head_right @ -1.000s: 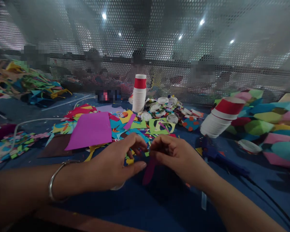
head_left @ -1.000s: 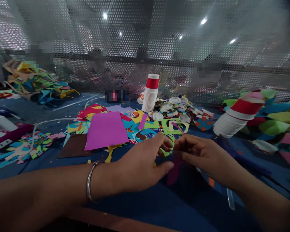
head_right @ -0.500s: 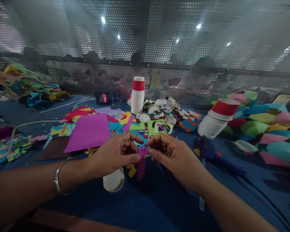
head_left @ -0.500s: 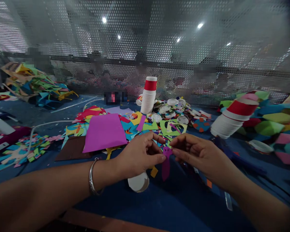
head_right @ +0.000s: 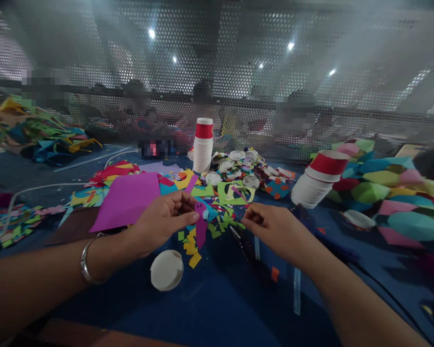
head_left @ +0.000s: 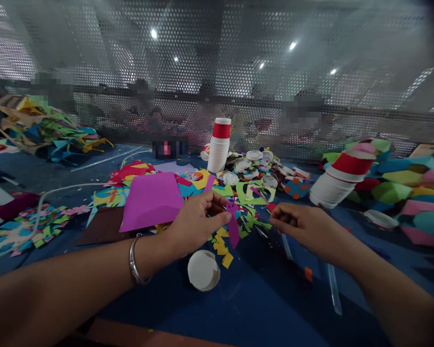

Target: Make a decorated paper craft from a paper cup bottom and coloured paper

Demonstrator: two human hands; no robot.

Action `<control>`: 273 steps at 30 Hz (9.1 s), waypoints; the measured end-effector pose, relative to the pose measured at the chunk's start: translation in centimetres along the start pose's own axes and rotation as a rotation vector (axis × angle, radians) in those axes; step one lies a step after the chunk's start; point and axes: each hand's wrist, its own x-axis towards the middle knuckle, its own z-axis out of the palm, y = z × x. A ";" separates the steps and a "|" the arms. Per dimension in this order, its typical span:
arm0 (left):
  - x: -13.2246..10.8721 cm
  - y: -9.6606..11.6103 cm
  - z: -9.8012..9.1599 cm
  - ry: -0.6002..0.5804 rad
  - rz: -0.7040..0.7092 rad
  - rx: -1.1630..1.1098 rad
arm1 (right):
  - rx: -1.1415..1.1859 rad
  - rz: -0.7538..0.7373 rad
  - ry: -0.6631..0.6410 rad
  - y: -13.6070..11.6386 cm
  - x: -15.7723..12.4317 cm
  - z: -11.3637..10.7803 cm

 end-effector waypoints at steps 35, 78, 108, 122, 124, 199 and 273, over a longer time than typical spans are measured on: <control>0.1 0.3 0.0 0.015 -0.150 -0.234 | -0.035 -0.013 -0.143 -0.9 -1.5 0.1; -0.7 0.0 1.7 -0.162 -0.296 -0.635 | 1.104 0.242 -0.016 -6.4 -2.2 4.6; -0.9 0.1 1.9 -0.257 -0.347 -0.691 | 1.166 0.234 -0.048 -6.9 -2.7 4.3; -0.9 0.7 1.4 -0.201 -0.262 -0.491 | 1.218 0.263 -0.049 -6.5 -2.2 4.2; -0.9 0.8 1.3 -0.154 -0.228 -0.436 | 1.188 0.252 -0.053 -6.5 -2.2 4.1; 0.2 0.3 -2.1 -0.220 0.162 0.249 | 0.564 0.021 -0.138 -4.1 -1.1 3.3; 3.8 -1.0 -7.8 -0.132 0.047 0.435 | -0.226 0.017 -0.270 -3.8 -2.2 3.8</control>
